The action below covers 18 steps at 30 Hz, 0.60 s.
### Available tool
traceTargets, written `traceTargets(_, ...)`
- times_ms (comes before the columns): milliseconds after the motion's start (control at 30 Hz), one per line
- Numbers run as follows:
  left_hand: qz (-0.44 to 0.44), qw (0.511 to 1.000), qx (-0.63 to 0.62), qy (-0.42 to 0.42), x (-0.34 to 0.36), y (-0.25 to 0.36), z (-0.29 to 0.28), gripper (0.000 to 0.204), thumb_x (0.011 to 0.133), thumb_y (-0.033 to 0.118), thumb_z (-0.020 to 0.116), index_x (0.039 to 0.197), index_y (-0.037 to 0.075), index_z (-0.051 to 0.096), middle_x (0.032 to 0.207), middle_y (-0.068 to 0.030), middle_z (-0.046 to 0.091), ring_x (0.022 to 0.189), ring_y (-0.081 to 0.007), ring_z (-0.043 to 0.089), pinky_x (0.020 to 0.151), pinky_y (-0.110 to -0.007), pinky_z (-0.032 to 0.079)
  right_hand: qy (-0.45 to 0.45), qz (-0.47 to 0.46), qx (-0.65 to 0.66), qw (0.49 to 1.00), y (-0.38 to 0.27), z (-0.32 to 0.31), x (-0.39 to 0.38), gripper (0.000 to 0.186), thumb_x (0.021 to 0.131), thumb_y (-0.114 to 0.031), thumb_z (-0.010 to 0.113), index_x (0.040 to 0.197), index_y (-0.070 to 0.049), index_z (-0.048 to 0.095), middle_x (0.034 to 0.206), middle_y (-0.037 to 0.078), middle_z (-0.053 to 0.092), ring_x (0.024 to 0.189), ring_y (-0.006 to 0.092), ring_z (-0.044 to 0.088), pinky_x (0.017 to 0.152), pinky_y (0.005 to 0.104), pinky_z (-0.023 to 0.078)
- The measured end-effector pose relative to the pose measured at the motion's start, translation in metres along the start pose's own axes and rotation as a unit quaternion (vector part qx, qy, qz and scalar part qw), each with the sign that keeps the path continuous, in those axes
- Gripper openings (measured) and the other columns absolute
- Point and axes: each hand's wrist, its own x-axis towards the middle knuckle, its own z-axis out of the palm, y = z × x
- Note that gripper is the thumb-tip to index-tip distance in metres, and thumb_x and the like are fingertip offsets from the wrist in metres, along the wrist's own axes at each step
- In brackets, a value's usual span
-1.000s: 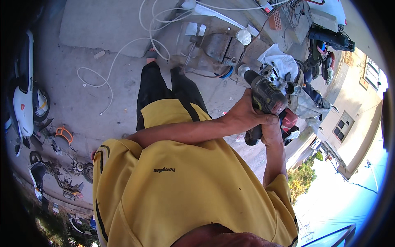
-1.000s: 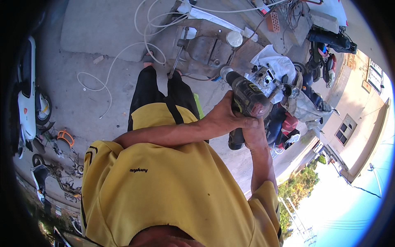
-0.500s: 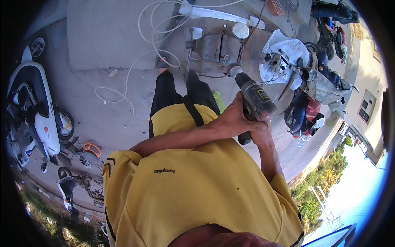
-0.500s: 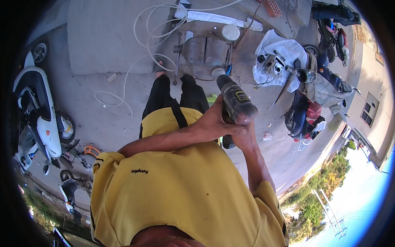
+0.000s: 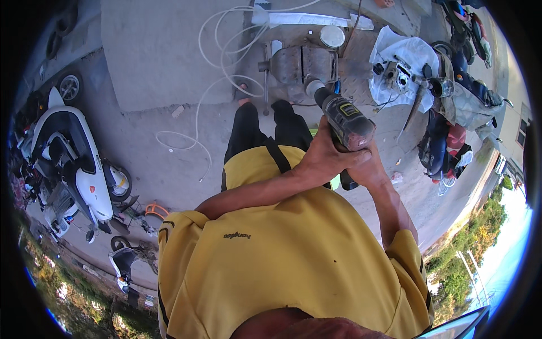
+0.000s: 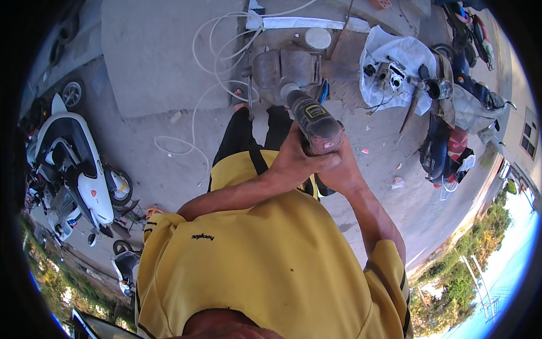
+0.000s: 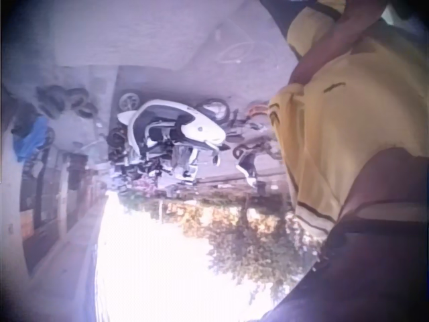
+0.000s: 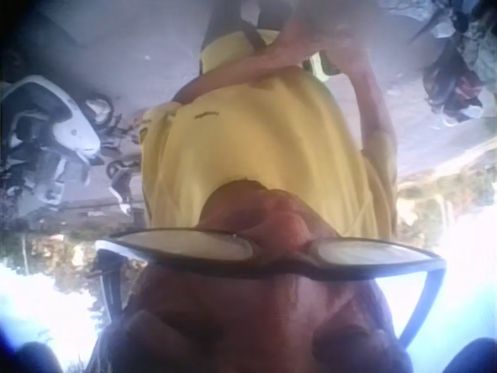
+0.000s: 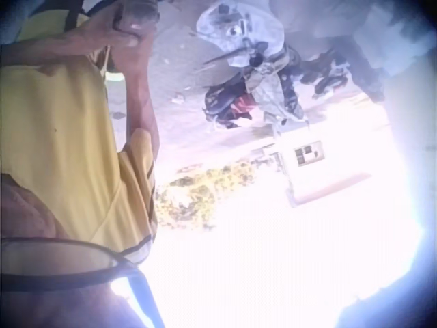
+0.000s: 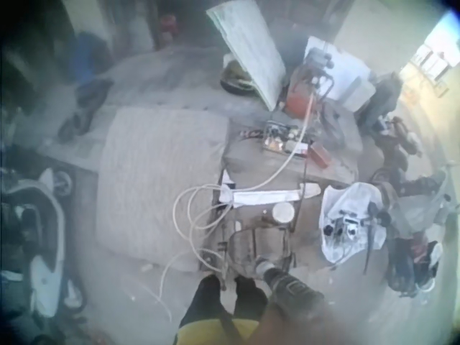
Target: The person uses a cordless drill to bore a hole into a metal part clamped in a bench vise. They hold the drill with both hands, apply pressure, and drill through the metal piece.
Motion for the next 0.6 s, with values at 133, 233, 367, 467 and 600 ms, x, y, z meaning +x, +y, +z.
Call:
traceTargets(133, 0.017, 0.999, -0.050, 0.007, 0.002, 0.002, 0.006, 0.088, 0.069, 0.021, 0.088, 0.130, -0.002, 0.029, 0.118, -0.0118, 0.052, 0.111, -0.0168, 0.053, 0.098, -0.031, 0.046, 0.002, 0.016, -0.013, 1.000, -0.009, -0.002, 0.002, 0.035, 0.083, -0.004, 0.067, 0.116, 0.000, 0.056, 0.103, 0.005, 0.062, 0.091, 0.0098, 0.057, 0.079, 0.0279, 0.050)
traceTargets(233, 0.007, 0.998, -0.068, 0.010, 0.004, 0.004, 0.008, 0.087, 0.069, 0.018, 0.088, 0.131, -0.002, 0.029, 0.120, -0.0113, 0.053, 0.113, -0.0168, 0.053, 0.100, -0.032, 0.045, 0.007, 0.018, -0.036, 0.999, -0.012, -0.006, 0.003, 0.037, 0.083, -0.003, 0.068, 0.117, 0.000, 0.056, 0.104, 0.005, 0.063, 0.092, 0.0109, 0.058, 0.080, 0.0285, 0.050)
traceTargets(367, 0.004, 0.994, -0.110, -0.003, 0.003, 0.005, 0.011, 0.087, 0.070, 0.011, 0.087, 0.134, 0.000, 0.030, 0.125, -0.0092, 0.054, 0.118, -0.0160, 0.052, 0.105, -0.032, 0.042, 0.014, 0.048, -0.070, 0.996, -0.025, -0.008, 0.000, 0.037, 0.083, -0.002, 0.068, 0.118, 0.000, 0.055, 0.104, 0.007, 0.063, 0.093, 0.0119, 0.058, 0.080, 0.0287, 0.050)
traceTargets(467, 0.021, 0.994, -0.107, 0.012, 0.003, 0.006, 0.013, 0.090, 0.068, 0.018, 0.088, 0.131, -0.004, 0.028, 0.119, -0.0119, 0.051, 0.114, -0.0181, 0.052, 0.101, -0.032, 0.043, 0.004, 0.041, -0.076, 0.996, -0.030, -0.011, 0.000, 0.036, 0.084, -0.002, 0.068, 0.118, 0.001, 0.055, 0.104, 0.007, 0.063, 0.092, 0.0120, 0.058, 0.079, 0.0286, 0.050)
traceTargets(600, 0.032, 0.992, -0.124, 0.014, 0.005, 0.006, 0.012, 0.091, 0.068, 0.020, 0.088, 0.130, -0.006, 0.026, 0.117, -0.0138, 0.050, 0.111, -0.0199, 0.051, 0.099, -0.033, 0.044, -0.008, 0.036, -0.070, 0.997, -0.031, -0.010, 0.002, 0.034, 0.085, -0.003, 0.068, 0.116, 0.001, 0.056, 0.103, 0.006, 0.062, 0.090, 0.0119, 0.058, 0.076, 0.0288, 0.050)
